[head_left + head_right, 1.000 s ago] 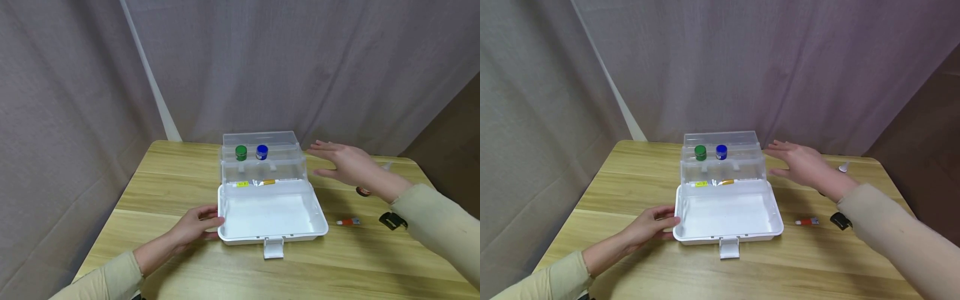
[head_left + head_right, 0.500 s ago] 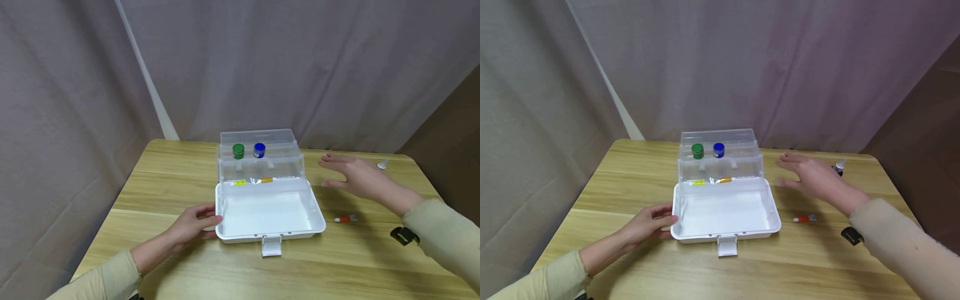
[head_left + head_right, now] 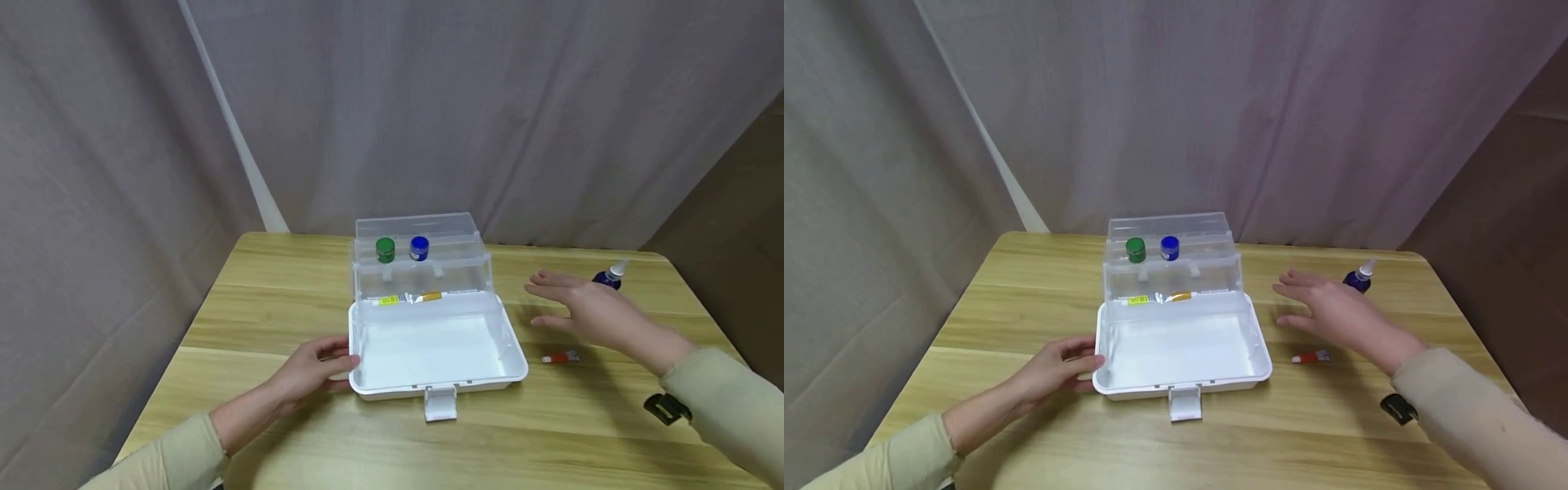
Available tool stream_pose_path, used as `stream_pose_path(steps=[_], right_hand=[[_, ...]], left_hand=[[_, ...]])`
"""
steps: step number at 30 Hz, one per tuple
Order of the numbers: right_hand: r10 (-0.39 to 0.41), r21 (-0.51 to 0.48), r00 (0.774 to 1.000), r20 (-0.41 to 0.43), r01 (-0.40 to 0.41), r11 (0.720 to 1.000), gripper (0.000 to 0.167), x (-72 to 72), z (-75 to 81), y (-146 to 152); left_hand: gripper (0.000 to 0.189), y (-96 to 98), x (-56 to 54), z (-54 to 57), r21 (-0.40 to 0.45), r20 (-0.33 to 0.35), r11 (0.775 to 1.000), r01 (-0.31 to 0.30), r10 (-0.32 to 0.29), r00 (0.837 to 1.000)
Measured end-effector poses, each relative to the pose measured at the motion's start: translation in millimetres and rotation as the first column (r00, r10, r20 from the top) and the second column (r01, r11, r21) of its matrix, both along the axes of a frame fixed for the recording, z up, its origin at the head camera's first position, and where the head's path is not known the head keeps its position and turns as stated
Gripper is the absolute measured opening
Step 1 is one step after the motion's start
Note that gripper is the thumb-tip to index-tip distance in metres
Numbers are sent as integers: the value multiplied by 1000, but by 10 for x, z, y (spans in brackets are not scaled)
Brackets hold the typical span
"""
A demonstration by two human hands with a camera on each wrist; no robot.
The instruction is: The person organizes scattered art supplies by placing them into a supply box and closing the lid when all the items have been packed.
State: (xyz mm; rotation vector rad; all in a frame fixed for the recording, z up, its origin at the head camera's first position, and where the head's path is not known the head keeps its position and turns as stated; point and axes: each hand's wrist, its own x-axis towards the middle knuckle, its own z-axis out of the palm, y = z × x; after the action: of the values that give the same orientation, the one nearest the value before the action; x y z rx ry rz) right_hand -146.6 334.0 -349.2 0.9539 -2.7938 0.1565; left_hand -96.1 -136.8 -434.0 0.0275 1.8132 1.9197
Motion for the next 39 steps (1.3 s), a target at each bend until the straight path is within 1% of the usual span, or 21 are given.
stream_pose_path(steps=[7, 10, 14, 16, 23, 26, 29, 32, 36, 39], right_hand=[[-7, 2, 999, 51, 7, 1000, 62, 70, -61, 28], [5, 5, 999, 44, -5, 1000, 63, 91, -93, 49], [30, 6, 1000, 6, -30, 1000, 62, 123, -156, 93], [35, 3, 999, 10, -35, 999, 62, 145, -190, 114], [4, 1, 996, 85, -4, 1000, 61, 250, -265, 153], [-5, 1, 996, 93, 5, 1000, 62, 298, -286, 159], [-5, 8, 996, 87, 4, 1000, 63, 340, -314, 178], [17, 6, 998, 57, -18, 1000, 62, 369, -369, 221], [39, -14, 999, 14, -39, 999, 63, 411, -430, 268], [43, -34, 999, 1, -43, 999, 67, 449, -462, 287]], left_hand=[[62, 0, 3, -4, -12, -4, 1000, 1, -1, 1000], [62, -1, 5, -1, -3, -3, 1000, 2, -2, 1000], [62, 2, 9, 7, -2, 2, 1000, -3, 3, 1000], [62, 3, 10, 8, -7, 7, 1000, -5, 5, 1000], [66, 6, 19, 11, -24, 15, 1000, -9, 10, 1000], [66, 5, 19, 5, -22, 9, 1000, -7, 7, 1000], [65, 3, 19, 0, -17, 4, 1000, -7, 7, 1000], [64, 2, 17, -1, -9, 1, 1000, -4, 4, 1000], [64, 3, 15, 2, -1, -2, 1000, 0, 0, 1000], [64, 6, 19, 0, 4, -1, 1000, -2, 2, 1000]])
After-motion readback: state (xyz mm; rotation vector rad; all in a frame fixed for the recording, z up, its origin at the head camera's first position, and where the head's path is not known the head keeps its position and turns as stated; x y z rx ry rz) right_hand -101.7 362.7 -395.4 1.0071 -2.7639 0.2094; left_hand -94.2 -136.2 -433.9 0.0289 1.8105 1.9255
